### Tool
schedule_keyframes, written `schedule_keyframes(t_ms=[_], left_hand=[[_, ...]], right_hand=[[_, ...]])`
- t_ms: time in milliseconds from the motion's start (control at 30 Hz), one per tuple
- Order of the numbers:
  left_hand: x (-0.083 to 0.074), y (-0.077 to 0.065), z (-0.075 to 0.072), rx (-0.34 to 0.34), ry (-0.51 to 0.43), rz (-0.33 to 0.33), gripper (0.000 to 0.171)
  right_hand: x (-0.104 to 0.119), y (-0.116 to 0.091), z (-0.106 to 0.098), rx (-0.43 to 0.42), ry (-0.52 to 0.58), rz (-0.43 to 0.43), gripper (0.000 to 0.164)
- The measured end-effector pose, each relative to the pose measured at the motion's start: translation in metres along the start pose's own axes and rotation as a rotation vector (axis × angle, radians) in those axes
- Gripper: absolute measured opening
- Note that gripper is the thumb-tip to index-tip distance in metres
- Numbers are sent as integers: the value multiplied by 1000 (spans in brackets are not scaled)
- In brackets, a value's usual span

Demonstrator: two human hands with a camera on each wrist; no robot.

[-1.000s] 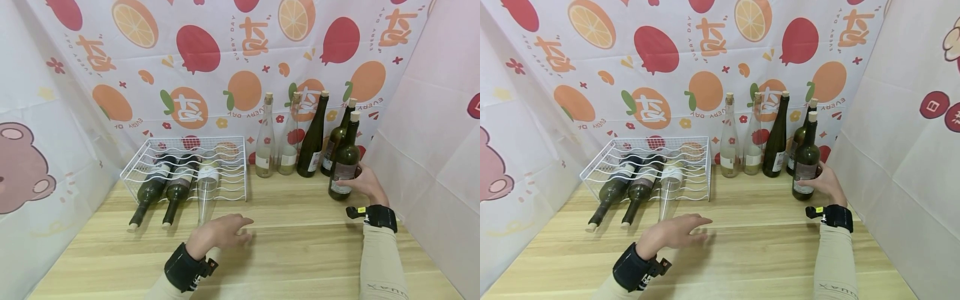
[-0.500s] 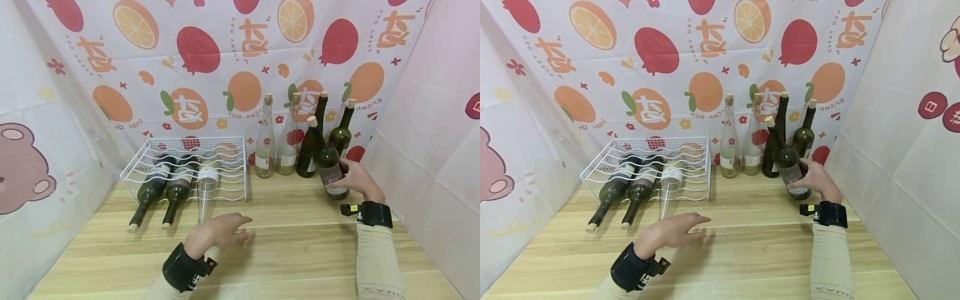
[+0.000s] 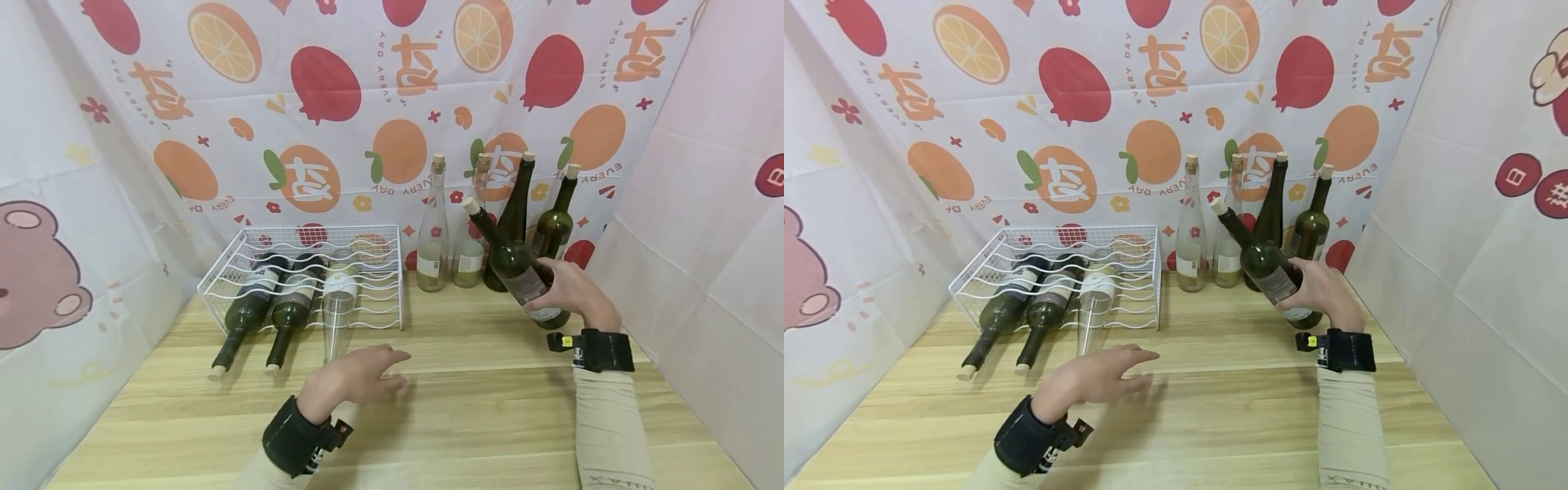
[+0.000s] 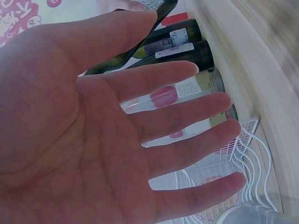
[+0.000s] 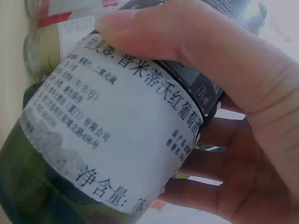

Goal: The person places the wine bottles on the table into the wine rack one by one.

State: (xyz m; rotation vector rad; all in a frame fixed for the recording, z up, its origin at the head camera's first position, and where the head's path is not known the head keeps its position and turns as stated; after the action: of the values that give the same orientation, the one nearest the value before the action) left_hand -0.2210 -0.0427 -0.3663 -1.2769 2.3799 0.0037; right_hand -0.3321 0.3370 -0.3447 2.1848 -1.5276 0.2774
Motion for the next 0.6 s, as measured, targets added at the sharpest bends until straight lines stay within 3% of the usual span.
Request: schedule_keyframes(t_ms=[233,400,600], left_hand=[[1,-1,-3,-3,-2,-9,51],[3,-2,-4,-14,-10,-10,51],[2,-8,-13,-84,-36,-19,54]], right_hand=[[19,5,5,40,-72,-3,95],[36,9,14,84,-86,-67,96],[57,13,26,114,-97,-129,89]])
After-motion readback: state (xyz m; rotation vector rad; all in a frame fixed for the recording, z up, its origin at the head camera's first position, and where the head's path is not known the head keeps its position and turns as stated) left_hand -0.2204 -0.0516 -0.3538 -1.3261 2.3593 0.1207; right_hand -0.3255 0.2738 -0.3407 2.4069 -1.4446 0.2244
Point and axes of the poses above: each hand's wrist, its own y-axis towards the middle knuckle, its own z-axis out of the palm, x = y × z, the point moved 4 cm from there along y, towards the middle knuckle, and after that the axes turned 4 degrees about -z, right-handed, at the moved point
